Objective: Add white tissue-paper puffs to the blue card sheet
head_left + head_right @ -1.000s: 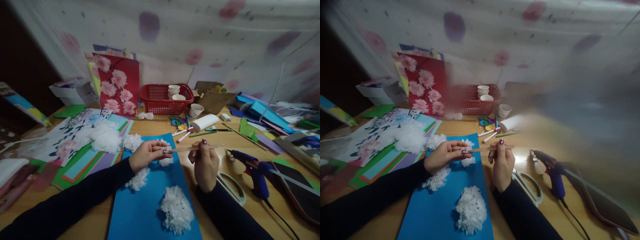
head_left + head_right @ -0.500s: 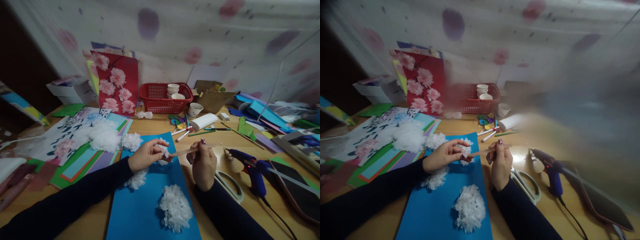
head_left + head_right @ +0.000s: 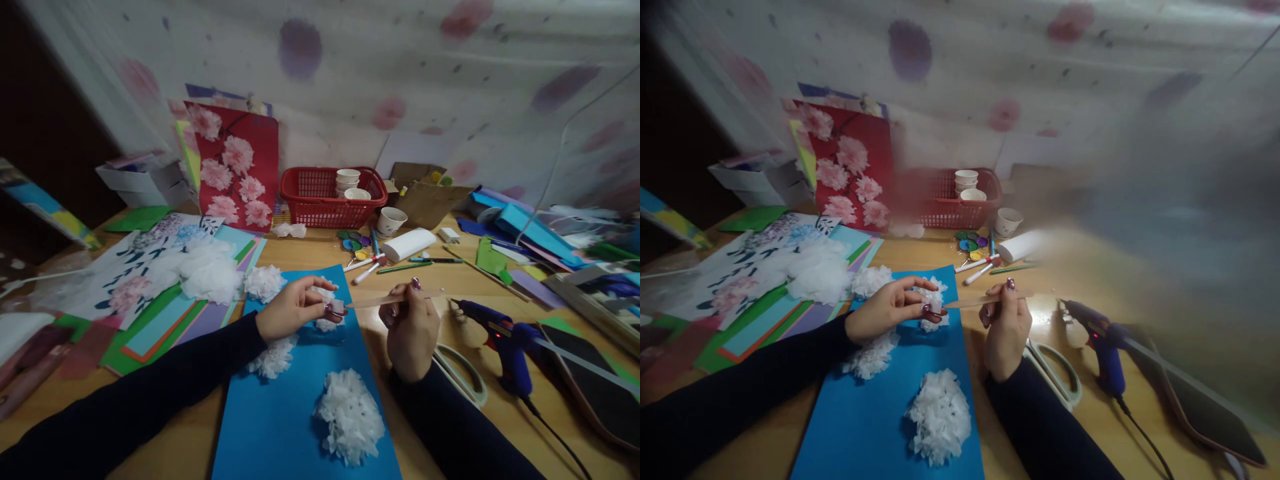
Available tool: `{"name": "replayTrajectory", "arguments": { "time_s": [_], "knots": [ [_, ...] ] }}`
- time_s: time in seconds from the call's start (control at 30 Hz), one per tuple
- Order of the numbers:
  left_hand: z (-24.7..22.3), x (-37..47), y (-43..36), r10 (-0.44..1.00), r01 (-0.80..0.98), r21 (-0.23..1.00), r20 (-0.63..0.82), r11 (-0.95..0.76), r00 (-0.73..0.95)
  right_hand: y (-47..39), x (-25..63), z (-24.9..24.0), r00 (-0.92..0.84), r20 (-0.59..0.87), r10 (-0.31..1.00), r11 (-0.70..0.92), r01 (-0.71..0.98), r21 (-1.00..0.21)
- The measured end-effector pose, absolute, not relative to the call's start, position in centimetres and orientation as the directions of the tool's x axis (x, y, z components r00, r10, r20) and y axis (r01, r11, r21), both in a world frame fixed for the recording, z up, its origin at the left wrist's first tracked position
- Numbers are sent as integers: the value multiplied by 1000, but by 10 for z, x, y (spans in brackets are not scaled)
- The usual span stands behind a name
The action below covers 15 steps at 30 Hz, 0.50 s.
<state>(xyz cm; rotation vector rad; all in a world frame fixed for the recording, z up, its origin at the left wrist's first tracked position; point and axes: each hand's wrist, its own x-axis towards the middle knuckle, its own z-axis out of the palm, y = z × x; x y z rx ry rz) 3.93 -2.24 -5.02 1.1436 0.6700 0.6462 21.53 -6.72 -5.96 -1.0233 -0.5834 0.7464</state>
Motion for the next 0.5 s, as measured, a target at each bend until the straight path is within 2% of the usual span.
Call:
{"name": "replayTrajectory", "arguments": {
  "time_s": [0.2, 0.5],
  "knots": [
    [-48, 38, -23, 749, -86, 967, -128, 240, 650, -66, 217, -62, 638, 72, 767, 284, -237, -929],
    [-49, 39, -23, 764, -35, 969, -169, 244, 623, -67, 215, -66, 544, 44, 838, 237, -290, -927]
  ]
}}
